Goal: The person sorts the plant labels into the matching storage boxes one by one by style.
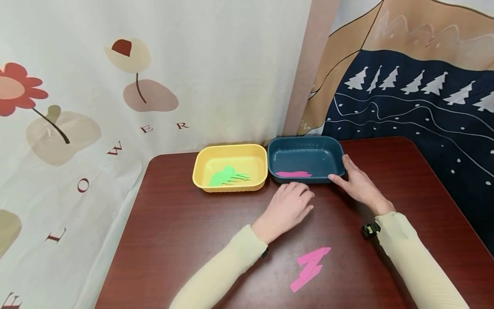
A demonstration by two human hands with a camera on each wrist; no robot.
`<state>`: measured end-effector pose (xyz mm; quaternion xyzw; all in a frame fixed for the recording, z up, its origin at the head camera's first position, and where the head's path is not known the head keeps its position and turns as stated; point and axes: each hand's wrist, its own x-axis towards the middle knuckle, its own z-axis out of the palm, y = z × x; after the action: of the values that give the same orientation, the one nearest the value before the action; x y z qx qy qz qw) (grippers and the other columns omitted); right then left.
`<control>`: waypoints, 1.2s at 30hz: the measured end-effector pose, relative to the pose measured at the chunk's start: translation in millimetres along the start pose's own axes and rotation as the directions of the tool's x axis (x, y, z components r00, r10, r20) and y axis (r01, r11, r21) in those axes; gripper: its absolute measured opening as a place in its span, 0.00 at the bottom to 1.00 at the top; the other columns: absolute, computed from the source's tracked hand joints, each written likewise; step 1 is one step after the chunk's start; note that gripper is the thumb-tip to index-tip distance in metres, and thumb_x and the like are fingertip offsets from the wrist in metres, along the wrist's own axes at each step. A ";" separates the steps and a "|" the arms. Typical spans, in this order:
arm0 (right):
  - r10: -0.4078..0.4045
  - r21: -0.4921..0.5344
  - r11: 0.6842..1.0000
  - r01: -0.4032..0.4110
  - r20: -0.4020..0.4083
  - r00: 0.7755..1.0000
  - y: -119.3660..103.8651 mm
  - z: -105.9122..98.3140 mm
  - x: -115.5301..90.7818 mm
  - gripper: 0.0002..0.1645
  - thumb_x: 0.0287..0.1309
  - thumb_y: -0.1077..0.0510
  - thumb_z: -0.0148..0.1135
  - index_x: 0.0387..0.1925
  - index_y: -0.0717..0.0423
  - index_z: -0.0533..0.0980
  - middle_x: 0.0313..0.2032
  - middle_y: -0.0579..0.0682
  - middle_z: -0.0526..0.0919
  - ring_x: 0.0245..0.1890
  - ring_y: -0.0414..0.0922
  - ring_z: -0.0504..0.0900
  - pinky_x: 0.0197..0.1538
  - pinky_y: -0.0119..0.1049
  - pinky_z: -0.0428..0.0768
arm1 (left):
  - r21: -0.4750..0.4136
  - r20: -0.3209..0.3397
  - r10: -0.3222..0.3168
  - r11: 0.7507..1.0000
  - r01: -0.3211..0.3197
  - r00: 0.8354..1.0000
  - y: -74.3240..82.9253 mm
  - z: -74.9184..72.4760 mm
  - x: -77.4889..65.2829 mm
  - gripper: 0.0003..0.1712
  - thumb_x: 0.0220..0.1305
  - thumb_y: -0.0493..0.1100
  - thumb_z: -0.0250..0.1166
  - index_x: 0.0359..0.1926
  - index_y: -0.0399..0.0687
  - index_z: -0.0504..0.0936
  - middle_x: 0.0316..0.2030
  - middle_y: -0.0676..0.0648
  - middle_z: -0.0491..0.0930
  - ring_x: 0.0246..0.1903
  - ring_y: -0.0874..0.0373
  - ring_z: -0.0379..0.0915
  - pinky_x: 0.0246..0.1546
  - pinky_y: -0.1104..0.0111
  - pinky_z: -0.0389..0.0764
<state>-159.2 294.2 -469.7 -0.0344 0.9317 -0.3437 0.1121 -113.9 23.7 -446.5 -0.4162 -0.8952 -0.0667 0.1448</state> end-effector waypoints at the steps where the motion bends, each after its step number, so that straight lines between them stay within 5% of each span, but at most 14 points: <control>1: 0.001 0.001 1.000 -0.001 0.000 1.000 0.3 0.0 0.1 0.62 0.73 0.34 0.56 0.81 0.62 0.32 0.82 0.62 0.32 0.80 0.65 0.38 0.74 0.66 0.47 | 0.000 0.015 0.016 1.000 -0.016 1.000 3.0 0.6 -4.9 0.15 0.69 0.55 0.69 0.51 0.56 0.87 0.50 0.53 0.82 0.53 0.56 0.76 0.52 0.62 0.78; 11: 0.009 0.005 1.000 -0.009 0.002 1.000 1.3 -1.5 -2.7 0.62 0.73 0.33 0.55 0.81 0.62 0.31 0.82 0.62 0.32 0.80 0.65 0.38 0.74 0.67 0.46 | 0.039 0.149 0.196 0.978 -0.204 0.969 41.0 7.1 -50.5 0.22 0.69 0.68 0.62 0.45 0.59 0.87 0.46 0.55 0.82 0.46 0.59 0.78 0.43 0.66 0.78; 19: 0.010 0.011 1.000 -0.010 0.006 1.000 1.3 -2.4 -5.2 0.65 0.70 0.28 0.53 0.81 0.61 0.31 0.82 0.61 0.31 0.80 0.65 0.37 0.74 0.67 0.46 | 0.037 0.175 0.251 0.965 -0.261 0.952 53.8 12.9 -70.0 0.29 0.60 0.78 0.63 0.40 0.62 0.85 0.39 0.58 0.79 0.40 0.62 0.76 0.37 0.70 0.77; 28: 0.007 0.010 1.000 -0.007 0.012 1.000 1.6 -3.1 -4.6 0.65 0.70 0.27 0.53 0.81 0.60 0.31 0.82 0.60 0.30 0.80 0.66 0.37 0.73 0.68 0.47 | 0.036 0.236 0.237 0.967 -0.252 0.942 52.3 17.7 -79.4 0.36 0.46 0.81 0.69 0.45 0.62 0.85 0.40 0.58 0.76 0.39 0.62 0.73 0.36 0.70 0.73; 36: -0.002 0.005 1.000 0.002 0.017 1.000 -0.7 -1.4 -2.6 0.63 0.72 0.30 0.53 0.81 0.60 0.30 0.82 0.61 0.31 0.80 0.65 0.36 0.75 0.67 0.46 | -0.026 0.277 0.151 0.988 -0.149 0.949 29.6 19.6 -80.8 0.33 0.54 0.72 0.74 0.52 0.58 0.86 0.46 0.55 0.78 0.44 0.60 0.74 0.41 0.68 0.77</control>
<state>-157.1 294.9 -467.7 -0.0380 0.9299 -0.3456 0.1199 -45.9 -11.1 -490.6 -0.4887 -0.8722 0.0012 0.0214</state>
